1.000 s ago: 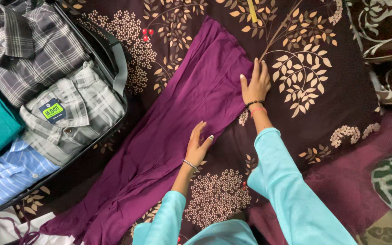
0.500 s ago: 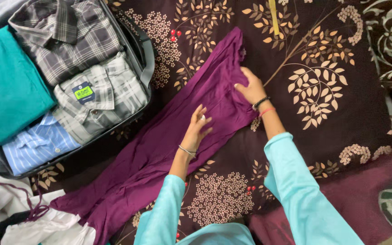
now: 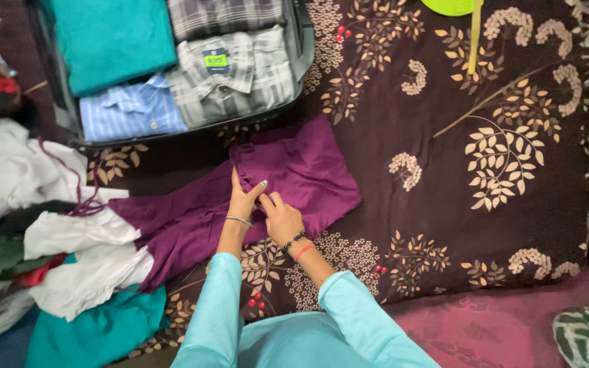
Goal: The person folds a purple dress and a white top on a bed and places them into an open suitcase. The person handles the garments by hand, smoothing and folding them before stacking them inside the suitcase.
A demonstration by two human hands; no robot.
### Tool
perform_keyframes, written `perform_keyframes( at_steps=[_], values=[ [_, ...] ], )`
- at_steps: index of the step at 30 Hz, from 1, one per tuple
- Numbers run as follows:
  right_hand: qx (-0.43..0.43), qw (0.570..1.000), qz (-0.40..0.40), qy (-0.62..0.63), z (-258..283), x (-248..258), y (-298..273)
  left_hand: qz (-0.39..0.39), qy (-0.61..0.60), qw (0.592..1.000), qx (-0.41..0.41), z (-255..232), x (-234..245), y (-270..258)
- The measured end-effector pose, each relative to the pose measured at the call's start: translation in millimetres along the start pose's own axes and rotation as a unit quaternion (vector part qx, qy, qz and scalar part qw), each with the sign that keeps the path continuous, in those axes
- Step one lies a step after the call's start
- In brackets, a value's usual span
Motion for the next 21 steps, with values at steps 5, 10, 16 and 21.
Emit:
perform_keyframes(
  at_steps=[5, 10, 16, 21],
  values=[
    [0.001, 1.0, 0.024, 0.013, 48, -25, -24, -0.02, 0.073, 0.954, -0.291, -45, 50, -23],
    [-0.029, 0.998, 0.02, 0.042, 115, -38, -33, 0.023, 0.177, 0.927, -0.329, -83, 105, -49],
    [-0.077, 0.985, -0.035, 0.149, 205, -80, -51, 0.016, 0.341, 0.869, -0.358, -113, 214, -65],
    [-0.073, 0.988, 0.049, 0.131, 267, -157, -61, 0.031, 0.44, 0.816, -0.374, -142, 302, -79]
  ],
)
Point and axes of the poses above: each hand's wrist, its own y-axis towards the middle knuckle, its own x-axis out of the back of the hand, z = x × y, the point moved 8 cm from there along y, towards the middle knuckle, and after that the axes turned 10 degrees about -z, right-handed, at the moved point
